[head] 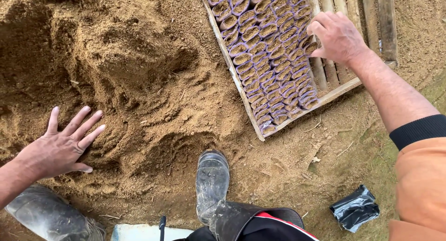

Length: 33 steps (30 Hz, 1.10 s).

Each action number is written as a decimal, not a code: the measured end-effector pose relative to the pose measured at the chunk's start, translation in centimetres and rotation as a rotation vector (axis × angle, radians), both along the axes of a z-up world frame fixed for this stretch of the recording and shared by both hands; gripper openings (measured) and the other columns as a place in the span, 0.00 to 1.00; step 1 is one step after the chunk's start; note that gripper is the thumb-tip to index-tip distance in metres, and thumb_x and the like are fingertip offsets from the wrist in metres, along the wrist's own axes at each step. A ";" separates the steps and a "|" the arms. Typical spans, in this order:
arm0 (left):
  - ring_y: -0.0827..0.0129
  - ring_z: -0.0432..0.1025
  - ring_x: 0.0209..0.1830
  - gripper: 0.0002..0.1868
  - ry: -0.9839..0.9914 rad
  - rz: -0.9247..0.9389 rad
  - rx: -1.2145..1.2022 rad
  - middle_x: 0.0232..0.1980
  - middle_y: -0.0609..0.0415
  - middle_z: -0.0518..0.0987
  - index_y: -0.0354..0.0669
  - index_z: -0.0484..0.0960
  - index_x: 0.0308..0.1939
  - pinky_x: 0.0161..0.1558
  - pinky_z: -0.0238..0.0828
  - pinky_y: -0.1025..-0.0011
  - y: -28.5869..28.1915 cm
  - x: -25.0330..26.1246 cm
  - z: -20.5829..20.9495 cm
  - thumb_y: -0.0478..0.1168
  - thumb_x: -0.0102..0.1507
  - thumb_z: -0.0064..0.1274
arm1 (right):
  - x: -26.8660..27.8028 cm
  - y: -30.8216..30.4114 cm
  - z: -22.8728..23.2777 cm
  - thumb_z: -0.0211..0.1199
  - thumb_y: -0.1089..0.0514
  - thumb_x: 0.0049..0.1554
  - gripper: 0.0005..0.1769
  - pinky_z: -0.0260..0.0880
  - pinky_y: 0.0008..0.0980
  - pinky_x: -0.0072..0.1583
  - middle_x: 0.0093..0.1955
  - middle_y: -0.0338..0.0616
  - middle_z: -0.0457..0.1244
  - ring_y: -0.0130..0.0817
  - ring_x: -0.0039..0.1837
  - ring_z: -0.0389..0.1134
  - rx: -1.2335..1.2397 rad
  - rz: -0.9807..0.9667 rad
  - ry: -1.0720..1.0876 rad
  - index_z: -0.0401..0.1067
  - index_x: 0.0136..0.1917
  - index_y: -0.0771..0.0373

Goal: The person scoops a brown granular substance from a pile into a small plastic wrapper, rolls it into a cylindrical rod by hand, and places the finished rod into a wooden tray. The person repeats this process multiple times.

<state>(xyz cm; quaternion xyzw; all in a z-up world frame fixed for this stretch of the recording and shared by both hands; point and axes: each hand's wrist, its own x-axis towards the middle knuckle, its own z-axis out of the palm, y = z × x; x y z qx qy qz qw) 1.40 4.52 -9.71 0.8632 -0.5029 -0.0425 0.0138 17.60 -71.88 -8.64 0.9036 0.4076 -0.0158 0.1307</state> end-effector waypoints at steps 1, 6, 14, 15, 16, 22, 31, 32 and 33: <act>0.54 0.32 0.90 0.73 -0.001 0.002 -0.001 0.89 0.51 0.34 0.50 0.40 0.79 0.68 0.47 0.25 0.0 0.0 0.0 0.80 0.34 0.31 | 0.0 0.1 0.1 0.80 0.38 0.36 0.42 0.68 0.34 0.58 0.58 0.41 0.63 0.37 0.59 0.65 -0.001 0.002 -0.001 0.69 0.58 0.55; 0.53 0.34 0.89 0.71 -0.042 -0.014 0.007 0.88 0.50 0.36 0.50 0.38 0.80 0.68 0.50 0.26 0.1 0.0 0.0 0.82 0.38 0.24 | -0.4 0.1 0.6 0.73 0.26 0.39 0.46 0.69 0.34 0.66 0.63 0.41 0.64 0.34 0.65 0.65 -0.113 -0.033 -0.077 0.70 0.60 0.56; 0.53 0.34 0.88 0.72 -0.033 -0.001 -0.023 0.88 0.50 0.36 0.49 0.39 0.80 0.68 0.48 0.26 -0.1 -0.1 0.4 0.81 0.37 0.26 | -0.4 -0.8 0.7 0.77 0.30 0.38 0.43 0.64 0.34 0.63 0.61 0.38 0.64 0.34 0.59 0.65 -0.053 -0.067 -0.082 0.69 0.59 0.54; 0.53 0.35 0.88 0.73 -0.038 -0.004 -0.015 0.88 0.50 0.36 0.49 0.39 0.80 0.68 0.49 0.26 -0.1 0.0 0.3 0.82 0.36 0.27 | -0.5 -0.8 0.7 0.77 0.29 0.39 0.43 0.64 0.33 0.63 0.61 0.38 0.64 0.34 0.59 0.65 -0.057 -0.067 -0.088 0.69 0.58 0.54; 0.53 0.35 0.88 0.73 -0.039 -0.005 -0.015 0.88 0.50 0.36 0.49 0.39 0.80 0.68 0.49 0.26 -0.1 0.0 0.3 0.82 0.36 0.27 | -0.5 -0.7 0.8 0.77 0.29 0.39 0.43 0.64 0.33 0.63 0.61 0.38 0.64 0.34 0.59 0.65 -0.058 -0.068 -0.089 0.69 0.58 0.54; 0.53 0.32 0.88 0.70 -0.034 -0.011 -0.032 0.88 0.50 0.34 0.49 0.36 0.80 0.68 0.45 0.27 -0.2 0.1 0.5 0.81 0.39 0.24 | -1.0 -0.7 0.3 0.74 0.28 0.42 0.41 0.65 0.32 0.62 0.58 0.37 0.65 0.31 0.57 0.66 -0.109 -0.132 -0.079 0.68 0.58 0.53; 0.53 0.33 0.89 0.72 -0.042 -0.006 -0.034 0.88 0.50 0.35 0.50 0.39 0.80 0.68 0.47 0.27 0.1 -0.1 0.1 0.81 0.36 0.29 | -4.0 -0.3 -1.1 0.77 0.54 0.54 0.13 0.68 0.38 0.63 0.61 0.42 0.63 0.38 0.62 0.63 0.224 -0.146 -0.074 0.73 0.45 0.57; 0.53 0.33 0.88 0.72 -0.043 -0.008 -0.033 0.88 0.50 0.34 0.50 0.37 0.80 0.68 0.47 0.28 0.1 -0.1 0.1 0.82 0.37 0.26 | -4.1 -0.5 -1.4 0.76 0.54 0.55 0.10 0.66 0.37 0.61 0.61 0.41 0.63 0.37 0.62 0.61 0.254 -0.151 -0.087 0.76 0.47 0.54; 0.53 0.33 0.87 0.72 -0.047 -0.010 -0.032 0.88 0.50 0.34 0.50 0.36 0.80 0.68 0.46 0.28 0.2 0.1 0.0 0.82 0.37 0.24 | -4.1 -0.7 -1.6 0.76 0.55 0.57 0.08 0.63 0.36 0.60 0.61 0.39 0.63 0.37 0.61 0.59 0.285 -0.154 -0.104 0.78 0.48 0.50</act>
